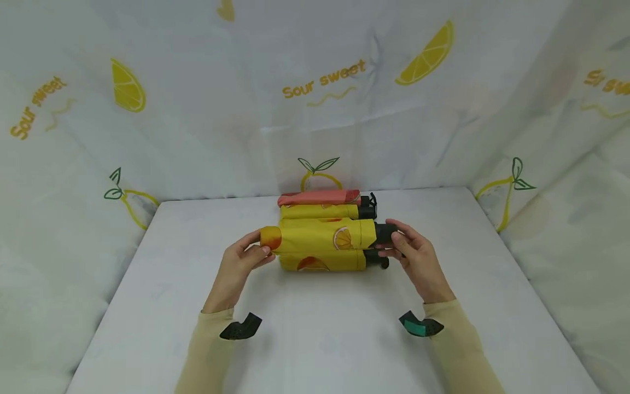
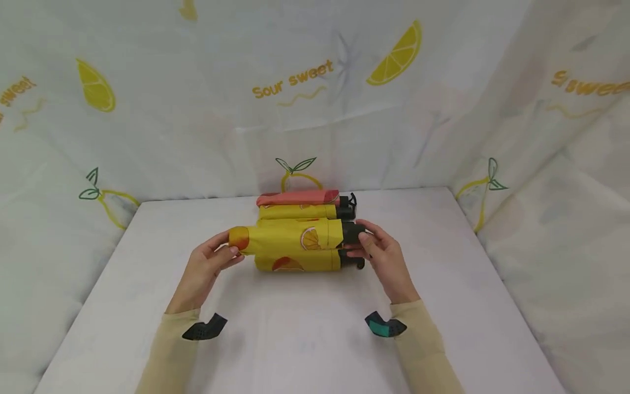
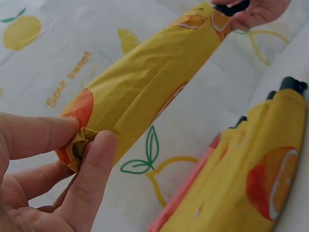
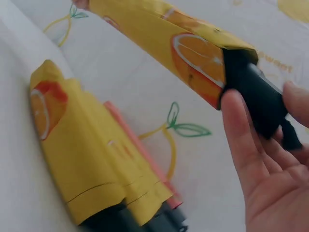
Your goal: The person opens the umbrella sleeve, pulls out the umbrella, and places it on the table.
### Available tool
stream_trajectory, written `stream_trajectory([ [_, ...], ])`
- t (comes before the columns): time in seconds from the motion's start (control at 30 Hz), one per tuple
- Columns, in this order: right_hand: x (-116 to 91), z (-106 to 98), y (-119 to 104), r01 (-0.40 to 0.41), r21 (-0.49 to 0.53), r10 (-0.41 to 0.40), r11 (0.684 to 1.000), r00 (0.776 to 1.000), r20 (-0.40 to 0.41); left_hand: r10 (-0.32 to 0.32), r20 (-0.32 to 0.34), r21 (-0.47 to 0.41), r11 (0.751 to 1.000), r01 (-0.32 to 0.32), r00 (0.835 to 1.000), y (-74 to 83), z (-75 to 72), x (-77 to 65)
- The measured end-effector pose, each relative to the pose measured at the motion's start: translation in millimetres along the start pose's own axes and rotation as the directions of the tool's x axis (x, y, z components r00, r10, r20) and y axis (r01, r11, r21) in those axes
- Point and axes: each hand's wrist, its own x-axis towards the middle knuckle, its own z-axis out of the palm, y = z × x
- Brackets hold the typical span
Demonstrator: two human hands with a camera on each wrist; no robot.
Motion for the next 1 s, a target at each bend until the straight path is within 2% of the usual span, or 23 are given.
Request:
stream_trajectory([
  [0.07, 4, 8, -7, 0.068, -0.059, -0.072, 0.996, 0.995, -0.070, 0.052, -0.006, -0.018, 0.998, -0.052, 0.999, 8.0, 1.8, 5.7],
  [0.13, 8, 17, -14, 0.122, -0.125, -0.139, 0.985, 0.980, -0.140, 0.107, -0.014, -0.043, 0.993, -0.107, 0.994, 14.9, 4.2, 11.4],
  [0.23, 15, 29, -26, 0.166, -0.140, -0.192, 0.976, 0.960, -0.205, 0.181, -0.030, -0.102, 0.978, -0.183, 0.983, 22.2, 9.0, 18.4],
  [0.37, 23, 41, -35, 0.177, -0.041, -0.182, 0.983, 0.958, -0.221, 0.254, -0.043, -0.190, 0.947, -0.258, 0.966, 26.3, 16.5, 22.5],
  [0.53, 23, 46, -34, 0.136, -0.008, -0.134, 0.991, 0.962, -0.238, 0.311, -0.053, -0.249, 0.916, -0.314, 0.949, 24.1, 20.2, 21.2],
  [0.7, 17, 44, -27, 0.103, 0.008, -0.098, 0.995, 0.963, -0.250, 0.337, -0.047, -0.247, 0.908, -0.338, 0.940, 20.2, 22.1, 15.5],
  [0.8, 13, 42, -25, 0.085, 0.016, -0.078, 0.996, 0.960, -0.269, 0.332, -0.034, -0.255, 0.909, -0.329, 0.943, 17.3, 24.5, 11.9],
  [1.0, 11, 44, -23, 0.148, 0.050, -0.122, 0.988, 0.931, -0.343, 0.301, 0.055, -0.301, 0.914, -0.272, 0.952, 13.0, 32.3, 10.8],
])
